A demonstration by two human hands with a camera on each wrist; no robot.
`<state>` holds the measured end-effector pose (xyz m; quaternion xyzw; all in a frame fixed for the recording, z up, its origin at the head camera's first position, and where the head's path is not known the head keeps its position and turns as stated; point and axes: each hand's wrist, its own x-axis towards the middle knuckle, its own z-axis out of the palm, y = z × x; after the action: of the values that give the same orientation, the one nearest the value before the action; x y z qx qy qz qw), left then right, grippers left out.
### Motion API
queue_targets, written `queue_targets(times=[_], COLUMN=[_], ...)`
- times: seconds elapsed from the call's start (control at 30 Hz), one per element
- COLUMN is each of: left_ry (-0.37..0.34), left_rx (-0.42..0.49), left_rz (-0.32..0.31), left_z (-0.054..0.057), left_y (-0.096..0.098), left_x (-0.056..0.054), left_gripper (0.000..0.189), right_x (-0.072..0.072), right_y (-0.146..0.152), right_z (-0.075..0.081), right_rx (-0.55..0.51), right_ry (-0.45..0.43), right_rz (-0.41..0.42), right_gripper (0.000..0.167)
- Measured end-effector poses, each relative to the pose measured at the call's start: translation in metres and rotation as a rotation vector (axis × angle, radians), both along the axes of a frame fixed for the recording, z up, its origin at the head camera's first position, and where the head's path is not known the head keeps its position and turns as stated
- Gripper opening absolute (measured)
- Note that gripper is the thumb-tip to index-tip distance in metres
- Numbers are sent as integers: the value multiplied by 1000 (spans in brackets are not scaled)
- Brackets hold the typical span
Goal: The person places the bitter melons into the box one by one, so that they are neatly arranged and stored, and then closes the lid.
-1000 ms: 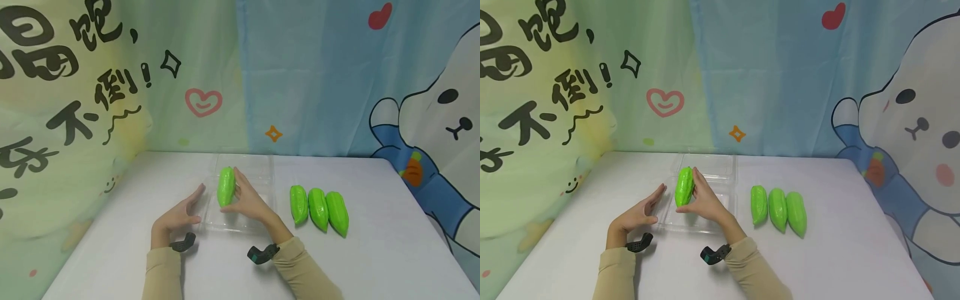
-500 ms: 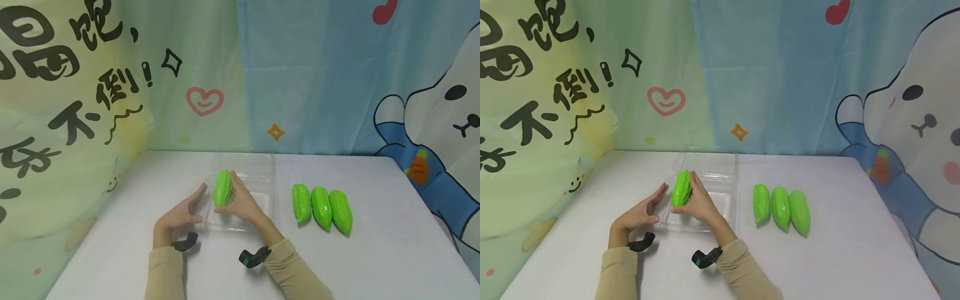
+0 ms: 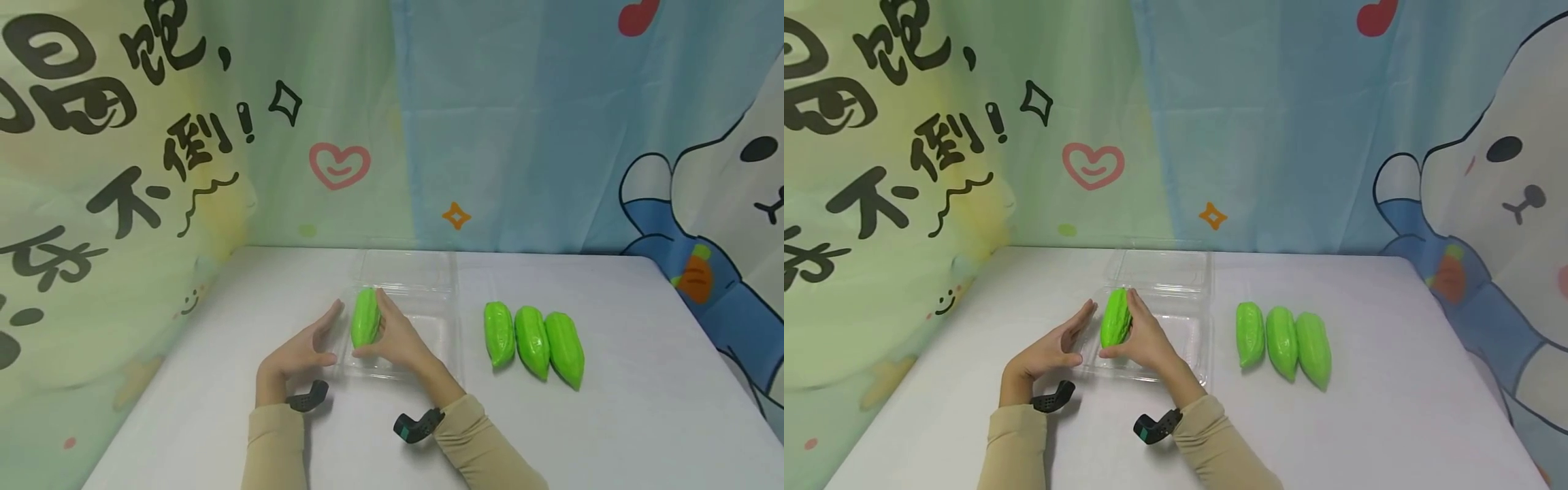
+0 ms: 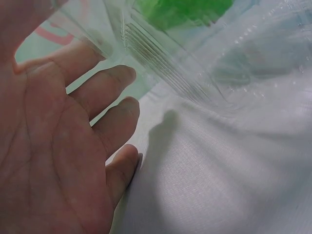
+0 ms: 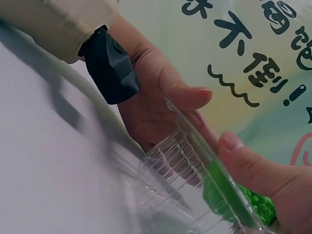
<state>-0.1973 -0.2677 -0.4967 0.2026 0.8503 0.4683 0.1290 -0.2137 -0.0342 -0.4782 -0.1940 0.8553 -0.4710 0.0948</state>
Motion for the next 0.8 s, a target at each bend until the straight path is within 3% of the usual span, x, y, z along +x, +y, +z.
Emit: queue_targets(times=[0.8], left_ry=[22], left_rx=[-3], left_rz=[-6], left_z=[-2], left_y=[-2], left_x=[-1], left_gripper=[112], right_x=[1], right_y=[-3], right_z=[-6], right_rx=[126], right_ry=[7], right_rz=[53], right_gripper=[122])
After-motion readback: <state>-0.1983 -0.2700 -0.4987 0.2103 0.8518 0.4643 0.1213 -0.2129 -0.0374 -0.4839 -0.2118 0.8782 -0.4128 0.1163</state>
